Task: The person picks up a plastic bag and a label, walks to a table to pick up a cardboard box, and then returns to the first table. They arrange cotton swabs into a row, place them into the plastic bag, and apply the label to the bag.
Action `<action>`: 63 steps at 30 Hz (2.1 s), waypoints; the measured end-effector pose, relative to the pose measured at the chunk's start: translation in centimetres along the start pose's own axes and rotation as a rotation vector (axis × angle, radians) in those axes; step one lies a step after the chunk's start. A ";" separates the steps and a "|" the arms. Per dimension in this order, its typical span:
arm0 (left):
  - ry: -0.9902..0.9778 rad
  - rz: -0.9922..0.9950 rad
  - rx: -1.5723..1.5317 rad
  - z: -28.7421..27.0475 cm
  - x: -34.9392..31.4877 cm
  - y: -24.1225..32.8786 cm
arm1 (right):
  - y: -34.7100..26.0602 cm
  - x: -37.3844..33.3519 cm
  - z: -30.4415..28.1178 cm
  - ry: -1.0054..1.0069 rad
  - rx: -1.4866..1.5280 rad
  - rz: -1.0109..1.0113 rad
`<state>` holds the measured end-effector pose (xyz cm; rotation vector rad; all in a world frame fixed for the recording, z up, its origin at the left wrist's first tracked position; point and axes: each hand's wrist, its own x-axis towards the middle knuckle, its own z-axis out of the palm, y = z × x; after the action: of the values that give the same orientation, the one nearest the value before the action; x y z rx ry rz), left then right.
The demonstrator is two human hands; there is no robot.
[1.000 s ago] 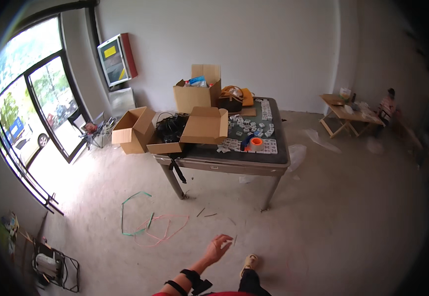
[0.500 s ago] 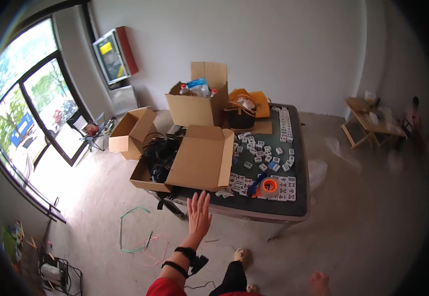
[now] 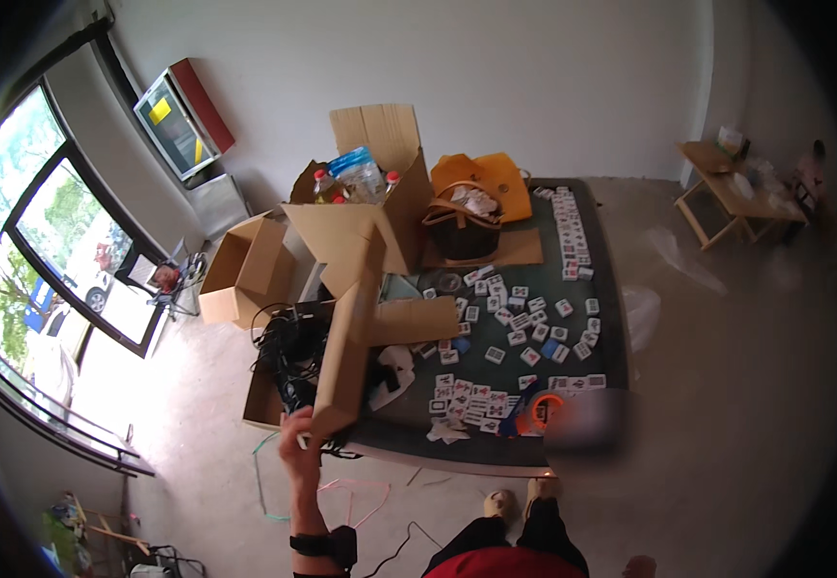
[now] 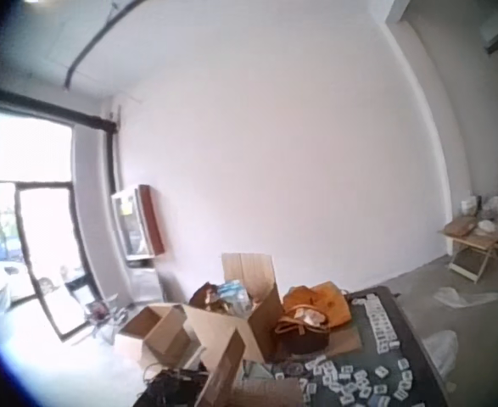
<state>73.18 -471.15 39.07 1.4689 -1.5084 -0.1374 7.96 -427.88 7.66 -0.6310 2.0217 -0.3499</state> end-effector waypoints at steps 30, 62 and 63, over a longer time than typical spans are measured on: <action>0.304 -0.384 -0.853 -9.3 3.5 -11.2 | -16.5 3.9 -6.1 -0.078 0.018 0.121; -0.662 0.524 -0.016 12.4 -6.7 6.8 | -7.4 -9.1 8.9 0.107 -0.012 0.118; -0.676 0.569 -0.082 13.7 -7.1 7.5 | -6.2 -9.7 9.5 0.110 -0.001 0.128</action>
<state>57.07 -470.66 33.31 0.9046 -2.3777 -0.3698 22.00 -427.44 12.81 -0.4892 2.1559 -0.3131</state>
